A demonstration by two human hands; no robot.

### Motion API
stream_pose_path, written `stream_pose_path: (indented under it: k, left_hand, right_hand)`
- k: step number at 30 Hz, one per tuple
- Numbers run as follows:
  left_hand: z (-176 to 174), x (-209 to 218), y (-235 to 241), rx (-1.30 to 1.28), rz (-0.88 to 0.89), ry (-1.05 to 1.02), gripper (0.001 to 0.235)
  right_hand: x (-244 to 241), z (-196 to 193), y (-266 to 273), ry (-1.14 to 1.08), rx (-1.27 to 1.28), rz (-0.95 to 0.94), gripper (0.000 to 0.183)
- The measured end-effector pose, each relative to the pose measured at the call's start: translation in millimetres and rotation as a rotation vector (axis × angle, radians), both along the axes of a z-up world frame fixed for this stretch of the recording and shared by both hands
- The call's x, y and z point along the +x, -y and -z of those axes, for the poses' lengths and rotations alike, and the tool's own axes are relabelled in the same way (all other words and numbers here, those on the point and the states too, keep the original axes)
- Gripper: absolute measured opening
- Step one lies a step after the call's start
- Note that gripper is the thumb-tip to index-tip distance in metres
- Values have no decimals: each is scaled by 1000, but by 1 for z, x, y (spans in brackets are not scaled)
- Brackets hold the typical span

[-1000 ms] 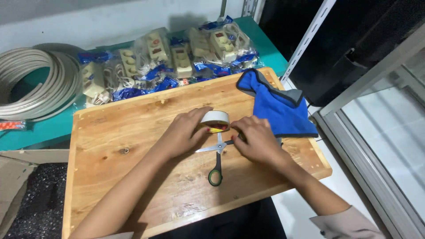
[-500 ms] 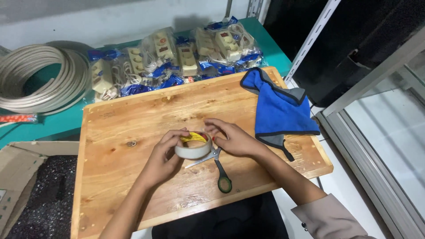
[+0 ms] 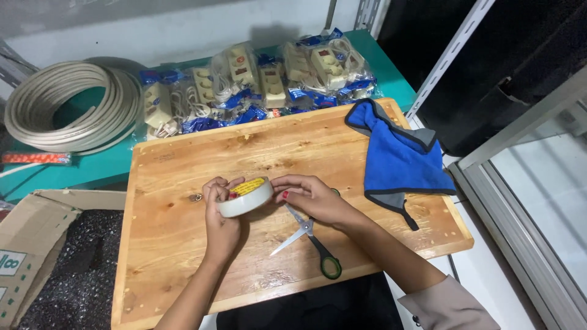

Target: Cleaning a power strip with a cloth and then packaging it into a plastic sleeve using tape and scissors.

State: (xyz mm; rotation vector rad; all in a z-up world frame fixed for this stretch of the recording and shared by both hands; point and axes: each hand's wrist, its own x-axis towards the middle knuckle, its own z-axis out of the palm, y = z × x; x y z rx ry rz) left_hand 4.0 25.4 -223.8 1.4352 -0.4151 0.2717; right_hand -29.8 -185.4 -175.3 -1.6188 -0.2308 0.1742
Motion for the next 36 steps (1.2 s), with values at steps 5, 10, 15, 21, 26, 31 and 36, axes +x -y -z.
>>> stream_pose_path:
  k: [5,10,15,21,26,31,36]
  left_hand:
    - [4,4,-7,215,76,149,30]
    - [1,-3,-5,332,139,250,61]
    - [-23,-12,3,375,68,188,65]
    - [-12,-11,3,345,66,170,68]
    - [-9,-10,4,360,77,149,67]
    - [-14,-11,3,378,83,136,65]
    - [-18,-11,4,419,85,140,66]
  right_hand:
    - [5,2,-8,1,265,96,56]
    - [19,-13,0,57,261,61,47]
    - [16,-16,-2,134,125,5,29]
    - [2,-28,-8,329,-124,-37,36]
    - [1,-14,-8,406,-240,38,28]
    - [2,-25,-8,419,-317,72,21]
    - [6,-28,-3,489,-440,68,10]
